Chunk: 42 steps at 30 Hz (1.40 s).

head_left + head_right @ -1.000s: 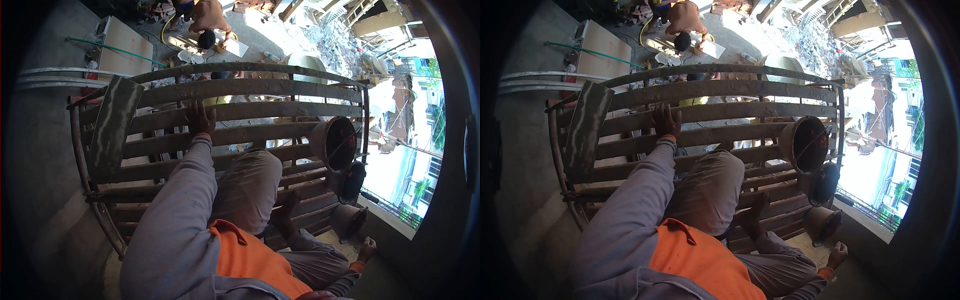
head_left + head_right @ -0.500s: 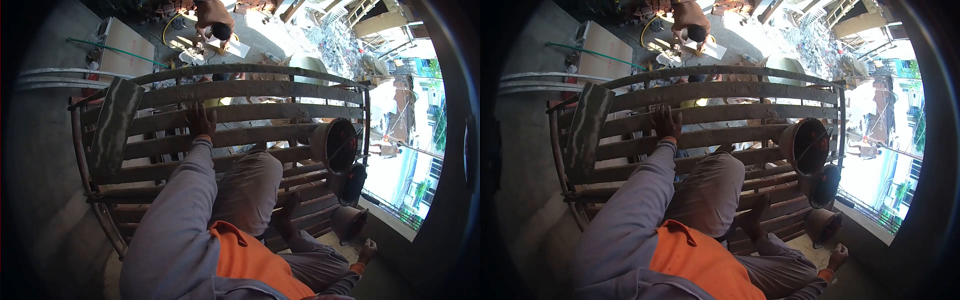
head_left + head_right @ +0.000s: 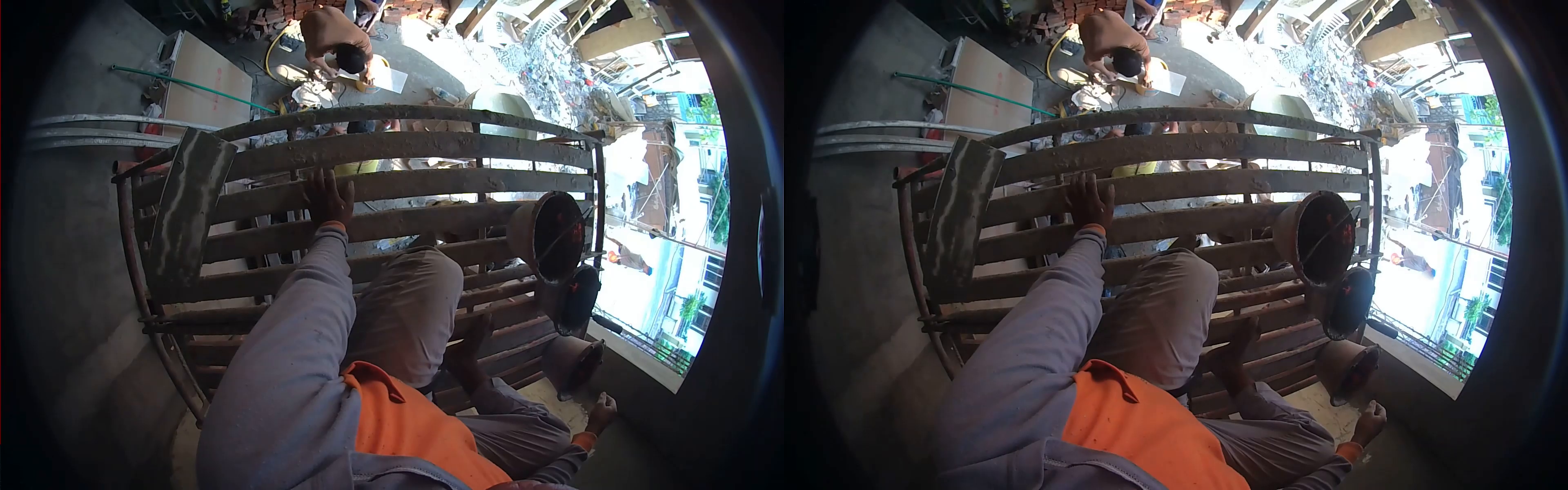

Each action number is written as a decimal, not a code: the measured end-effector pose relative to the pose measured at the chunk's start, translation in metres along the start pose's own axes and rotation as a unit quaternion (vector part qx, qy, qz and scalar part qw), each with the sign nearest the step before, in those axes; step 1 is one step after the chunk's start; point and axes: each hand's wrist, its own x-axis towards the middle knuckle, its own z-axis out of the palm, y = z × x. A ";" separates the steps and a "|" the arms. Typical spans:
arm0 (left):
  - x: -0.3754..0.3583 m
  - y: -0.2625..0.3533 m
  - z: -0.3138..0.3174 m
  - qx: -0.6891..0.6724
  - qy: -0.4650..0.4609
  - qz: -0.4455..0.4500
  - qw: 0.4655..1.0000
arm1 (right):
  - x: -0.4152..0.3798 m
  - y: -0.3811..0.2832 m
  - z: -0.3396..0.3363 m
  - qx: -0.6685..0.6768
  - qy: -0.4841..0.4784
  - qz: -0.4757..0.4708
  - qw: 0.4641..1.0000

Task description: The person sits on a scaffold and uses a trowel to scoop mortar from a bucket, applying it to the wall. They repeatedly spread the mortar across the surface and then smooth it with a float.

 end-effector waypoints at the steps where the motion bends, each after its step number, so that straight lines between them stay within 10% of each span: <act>1: 0.000 0.000 0.001 -0.002 0.001 0.001 1.000 | 0.000 0.001 0.000 -0.003 0.000 0.001 1.000; 42: 0.002 0.003 -0.008 -0.008 0.001 0.007 1.000 | 0.011 -0.007 0.001 -0.006 0.024 -0.003 1.000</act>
